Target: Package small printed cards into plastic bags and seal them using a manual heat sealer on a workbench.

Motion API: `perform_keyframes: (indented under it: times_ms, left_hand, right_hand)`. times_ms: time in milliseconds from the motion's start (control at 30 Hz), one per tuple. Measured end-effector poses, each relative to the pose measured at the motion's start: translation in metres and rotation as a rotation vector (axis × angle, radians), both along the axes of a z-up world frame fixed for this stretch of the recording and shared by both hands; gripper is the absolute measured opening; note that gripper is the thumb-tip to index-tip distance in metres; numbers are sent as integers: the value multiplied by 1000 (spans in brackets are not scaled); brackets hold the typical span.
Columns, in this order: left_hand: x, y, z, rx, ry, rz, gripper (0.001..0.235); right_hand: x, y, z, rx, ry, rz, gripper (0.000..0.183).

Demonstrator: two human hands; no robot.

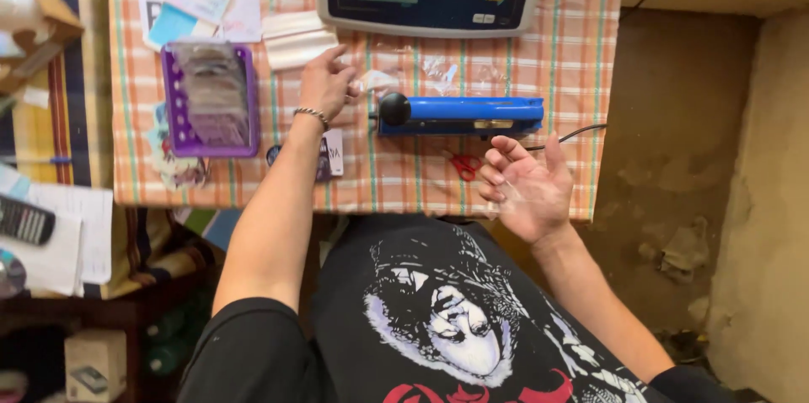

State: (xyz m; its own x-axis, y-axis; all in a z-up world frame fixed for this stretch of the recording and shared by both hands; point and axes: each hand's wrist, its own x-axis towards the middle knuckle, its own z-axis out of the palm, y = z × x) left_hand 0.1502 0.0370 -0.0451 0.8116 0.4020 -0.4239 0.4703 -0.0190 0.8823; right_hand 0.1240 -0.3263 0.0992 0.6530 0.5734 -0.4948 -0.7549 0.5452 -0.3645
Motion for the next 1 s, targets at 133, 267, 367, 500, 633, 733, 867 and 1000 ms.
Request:
perform_keyframes:
  times_ms: [133, 267, 367, 500, 633, 733, 867, 1000]
  left_hand:
    - [-19, 11, 9, 95, -83, 142, 41]
    - [-57, -27, 115, 227, -302, 148, 13]
    - [-88, -63, 162, 32, -370, -61, 7]
    - [-105, -92, 182, -31, -454, -316, 22]
    - [-104, -98, 181, 208, -456, -444, 32]
    - [-100, -94, 164, 74, -419, -294, 6]
    - [-99, -81, 175, -299, -230, -58, 15]
    - [-106, -80, 174, -567, -245, 176, 17]
  right_hand:
    - [-11, 22, -1, 17, 6, -22, 78]
    - [-12, 56, -18, -76, 31, -65, 70]
    - [-17, 78, -22, -239, 28, -57, 63]
    - [-19, 108, -15, -419, -87, -57, 55]
    - [-15, 121, -8, -463, -205, -84, 50]
    - [13, 115, 2, -527, -388, -112, 32]
    - [99, 82, 10, -995, -861, -34, 28]
    - [175, 47, 7, -1158, -935, 186, 43]
